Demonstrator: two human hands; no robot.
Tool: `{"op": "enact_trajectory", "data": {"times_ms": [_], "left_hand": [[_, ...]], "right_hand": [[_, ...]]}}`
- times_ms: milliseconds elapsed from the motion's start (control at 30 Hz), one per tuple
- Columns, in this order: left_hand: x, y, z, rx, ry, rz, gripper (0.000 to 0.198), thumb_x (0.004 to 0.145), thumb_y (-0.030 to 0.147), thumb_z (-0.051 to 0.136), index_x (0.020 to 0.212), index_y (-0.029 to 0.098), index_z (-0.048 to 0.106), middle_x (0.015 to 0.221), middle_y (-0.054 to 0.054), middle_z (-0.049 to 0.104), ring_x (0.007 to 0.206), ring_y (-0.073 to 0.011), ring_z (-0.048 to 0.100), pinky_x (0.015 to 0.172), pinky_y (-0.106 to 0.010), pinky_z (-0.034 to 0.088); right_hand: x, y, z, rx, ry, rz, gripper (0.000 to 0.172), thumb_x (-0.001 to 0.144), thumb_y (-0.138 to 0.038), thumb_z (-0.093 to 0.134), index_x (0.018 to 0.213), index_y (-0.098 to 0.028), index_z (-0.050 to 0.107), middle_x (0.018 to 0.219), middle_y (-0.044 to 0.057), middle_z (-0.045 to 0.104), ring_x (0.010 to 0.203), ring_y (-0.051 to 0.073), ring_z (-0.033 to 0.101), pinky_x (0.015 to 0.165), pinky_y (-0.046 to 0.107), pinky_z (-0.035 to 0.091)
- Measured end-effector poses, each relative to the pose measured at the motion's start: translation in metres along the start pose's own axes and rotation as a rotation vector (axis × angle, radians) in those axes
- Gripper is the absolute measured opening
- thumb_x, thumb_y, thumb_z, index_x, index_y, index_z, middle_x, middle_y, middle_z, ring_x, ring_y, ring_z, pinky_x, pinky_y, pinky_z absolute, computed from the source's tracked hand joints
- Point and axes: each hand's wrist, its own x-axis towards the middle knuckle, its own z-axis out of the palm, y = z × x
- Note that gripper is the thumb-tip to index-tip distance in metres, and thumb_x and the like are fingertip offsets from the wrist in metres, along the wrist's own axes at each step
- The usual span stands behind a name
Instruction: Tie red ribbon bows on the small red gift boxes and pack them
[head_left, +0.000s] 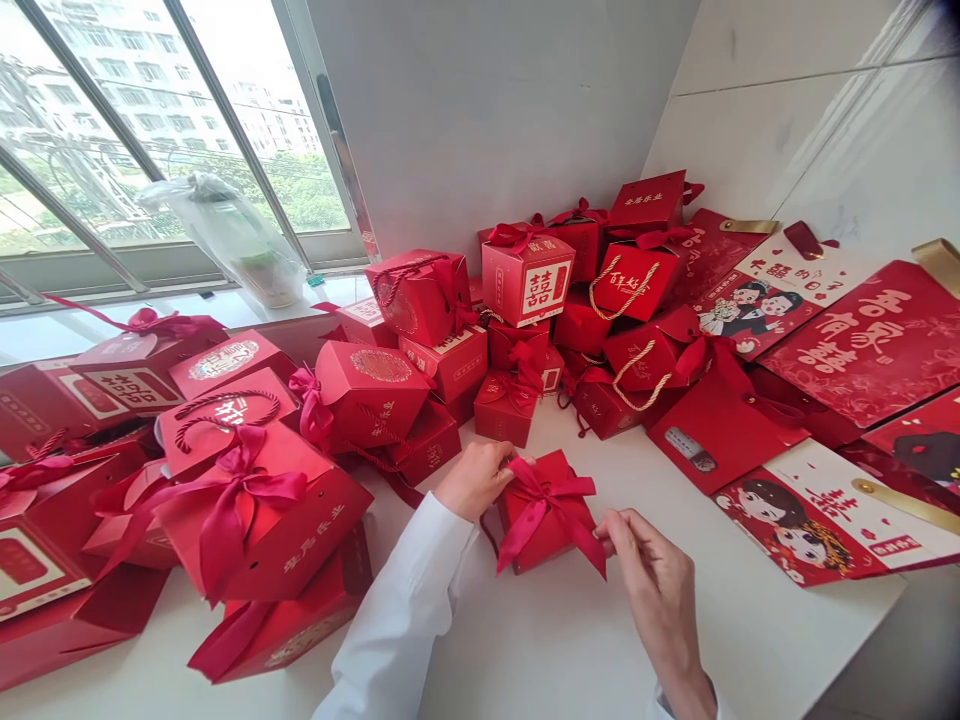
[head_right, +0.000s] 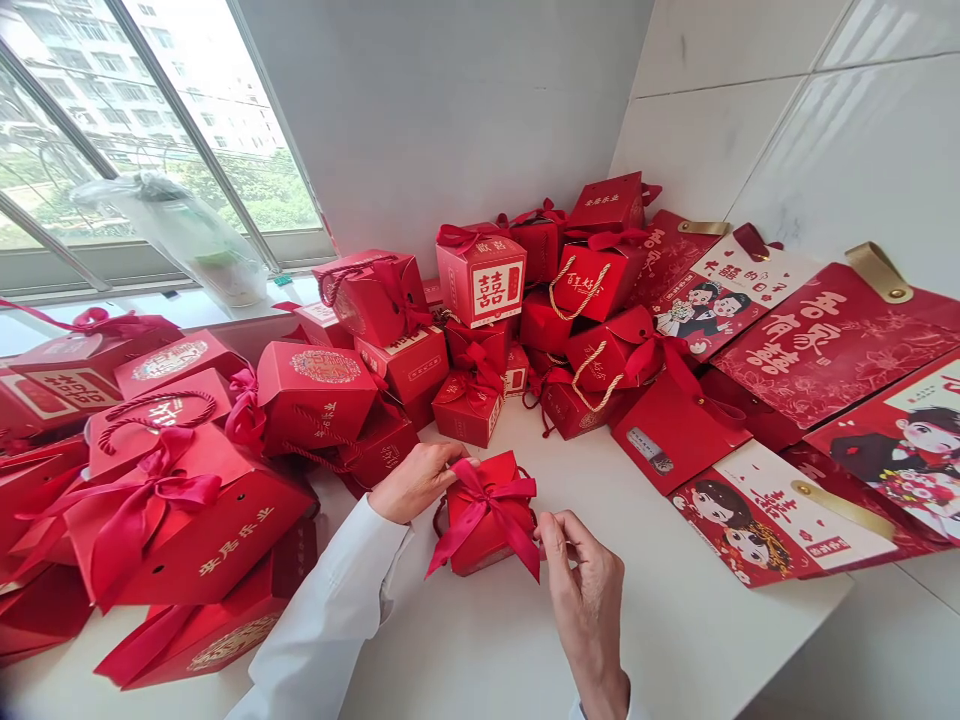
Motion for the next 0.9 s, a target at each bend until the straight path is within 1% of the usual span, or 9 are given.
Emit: {"op": "enact_trajectory", "data": {"times_ms": [67,133,233,300,433,500,700,900], "left_hand": [[0.001,0.001,0.002,0.019,0.016,-0.02,0.045,0.095,0.042,0.032,0.082,0.014,0.065,0.074,-0.006,0.064,0.064,-0.0139,0.053,0.058,-0.024,0.031],[0.002,0.001,0.003,0.03,0.03,-0.028,0.046,0.096,0.041,0.032,0.077,0.015,0.064,0.069,-0.005,0.062,0.06,-0.013,0.05,0.056,-0.024,0.028],[0.002,0.0,0.004,0.024,0.038,-0.027,0.043,0.095,0.04,0.035,0.074,0.015,0.063,0.066,-0.004,0.06,0.057,-0.0119,0.048,0.055,-0.024,0.027],[0.002,0.0,0.004,0.015,0.046,-0.025,0.041,0.095,0.039,0.037,0.074,0.015,0.063,0.065,-0.003,0.06,0.057,-0.0116,0.047,0.055,-0.024,0.027],[0.002,-0.002,0.005,-0.004,0.051,-0.001,0.039,0.095,0.036,0.038,0.075,0.015,0.064,0.068,-0.004,0.062,0.06,-0.0117,0.05,0.057,-0.024,0.029],[0.003,-0.003,0.006,-0.011,0.051,0.008,0.038,0.095,0.035,0.038,0.076,0.015,0.065,0.069,-0.004,0.063,0.061,-0.012,0.051,0.058,-0.024,0.03],[0.005,-0.004,0.01,-0.038,0.073,0.001,0.039,0.094,0.036,0.038,0.076,0.016,0.066,0.066,-0.004,0.061,0.06,-0.0115,0.05,0.057,-0.023,0.029],[0.007,-0.005,0.014,-0.032,0.112,-0.015,0.043,0.094,0.04,0.036,0.073,0.016,0.065,0.061,-0.003,0.058,0.057,-0.0112,0.048,0.055,-0.023,0.027]], "right_hand": [[0.002,0.003,0.0,0.014,-0.012,0.025,0.041,0.085,-0.053,0.044,0.063,-0.02,0.053,0.055,-0.002,0.049,0.047,0.011,0.037,0.044,0.022,0.03],[0.004,0.007,0.002,0.049,-0.017,0.044,0.036,0.083,-0.053,0.048,0.069,-0.021,0.055,0.058,-0.002,0.052,0.049,0.011,0.042,0.045,0.021,0.034],[0.006,0.011,0.005,0.116,-0.019,0.057,0.032,0.08,-0.053,0.055,0.085,-0.022,0.057,0.073,0.001,0.061,0.061,0.014,0.053,0.052,0.021,0.043],[0.007,0.012,0.006,0.137,-0.038,0.05,0.033,0.079,-0.053,0.056,0.09,-0.021,0.057,0.08,0.003,0.063,0.068,0.016,0.057,0.055,0.022,0.046],[0.009,0.01,0.007,0.126,-0.089,0.023,0.033,0.082,-0.052,0.053,0.084,-0.02,0.058,0.07,0.002,0.06,0.058,0.014,0.053,0.049,0.021,0.044],[0.009,0.008,0.008,0.12,-0.091,0.018,0.032,0.082,-0.051,0.053,0.082,-0.02,0.058,0.067,0.0,0.058,0.054,0.013,0.051,0.047,0.021,0.043],[0.009,0.007,0.007,0.129,-0.09,0.005,0.031,0.081,-0.051,0.054,0.08,-0.02,0.058,0.066,0.0,0.057,0.052,0.013,0.05,0.046,0.02,0.042],[0.009,0.009,0.006,0.126,-0.102,0.004,0.032,0.082,-0.053,0.052,0.079,-0.021,0.056,0.066,-0.001,0.057,0.056,0.013,0.05,0.049,0.02,0.043]]}}
